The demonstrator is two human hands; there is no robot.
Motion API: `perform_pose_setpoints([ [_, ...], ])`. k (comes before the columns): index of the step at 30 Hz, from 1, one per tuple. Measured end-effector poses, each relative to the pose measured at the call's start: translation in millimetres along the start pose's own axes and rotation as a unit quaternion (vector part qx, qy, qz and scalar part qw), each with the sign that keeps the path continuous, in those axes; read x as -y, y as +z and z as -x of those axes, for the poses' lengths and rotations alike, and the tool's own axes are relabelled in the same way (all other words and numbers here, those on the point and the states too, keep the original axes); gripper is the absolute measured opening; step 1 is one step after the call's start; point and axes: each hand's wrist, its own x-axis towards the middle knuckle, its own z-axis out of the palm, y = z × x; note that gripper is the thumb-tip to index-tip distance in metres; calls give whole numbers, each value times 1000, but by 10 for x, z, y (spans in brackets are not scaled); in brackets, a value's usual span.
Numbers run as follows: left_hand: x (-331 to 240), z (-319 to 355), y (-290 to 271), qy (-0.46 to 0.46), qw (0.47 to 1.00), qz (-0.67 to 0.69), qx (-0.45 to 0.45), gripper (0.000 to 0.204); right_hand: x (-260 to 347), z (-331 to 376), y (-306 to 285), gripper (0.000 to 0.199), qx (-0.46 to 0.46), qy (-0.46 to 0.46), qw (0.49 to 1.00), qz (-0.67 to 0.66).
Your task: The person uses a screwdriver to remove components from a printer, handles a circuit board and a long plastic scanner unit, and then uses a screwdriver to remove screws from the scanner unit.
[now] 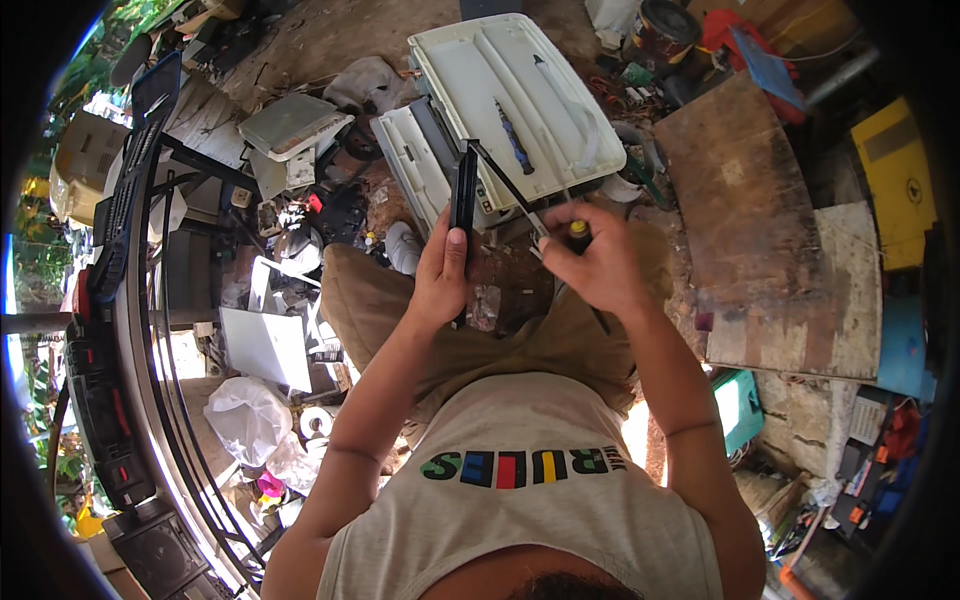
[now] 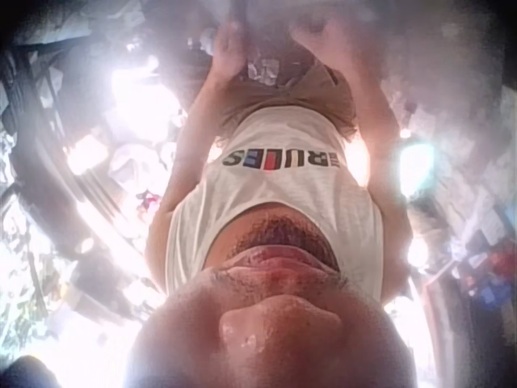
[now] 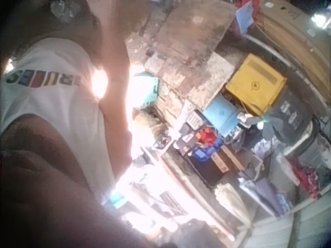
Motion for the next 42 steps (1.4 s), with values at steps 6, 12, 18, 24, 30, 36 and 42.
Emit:
perform_pose_setpoints([
  [6, -88, -9, 26, -4, 1000, -21, 4, 49, 157, 11, -25, 27, 8, 10, 998, 63],
  [12, -249, 29, -27, -30, 999, -27, 18, 53, 156, -55, -335, 31, 23, -13, 998, 56],
  [18, -371, 38, -223, -63, 993, -49, 91, 52, 361, -385, -1011, 27, 201, 86, 976, 13],
  [24, -595, 67, -204, -127, 983, 59, 115, 50, 533, -621, -1292, 25, 245, 124, 962, -6],
  [30, -668, 72, -214, -171, 970, 129, 116, 49, 352, -595, -1293, 29, 252, 146, 953, -80],
  [36, -612, 46, -250, -174, 964, 162, 116, 50, 54, -484, -1293, 33, 231, 172, 945, -157],
  [42, -372, -34, -213, -155, 972, 171, 45, 51, -661, -165, -1569, 36, 93, 145, 948, -268],
])
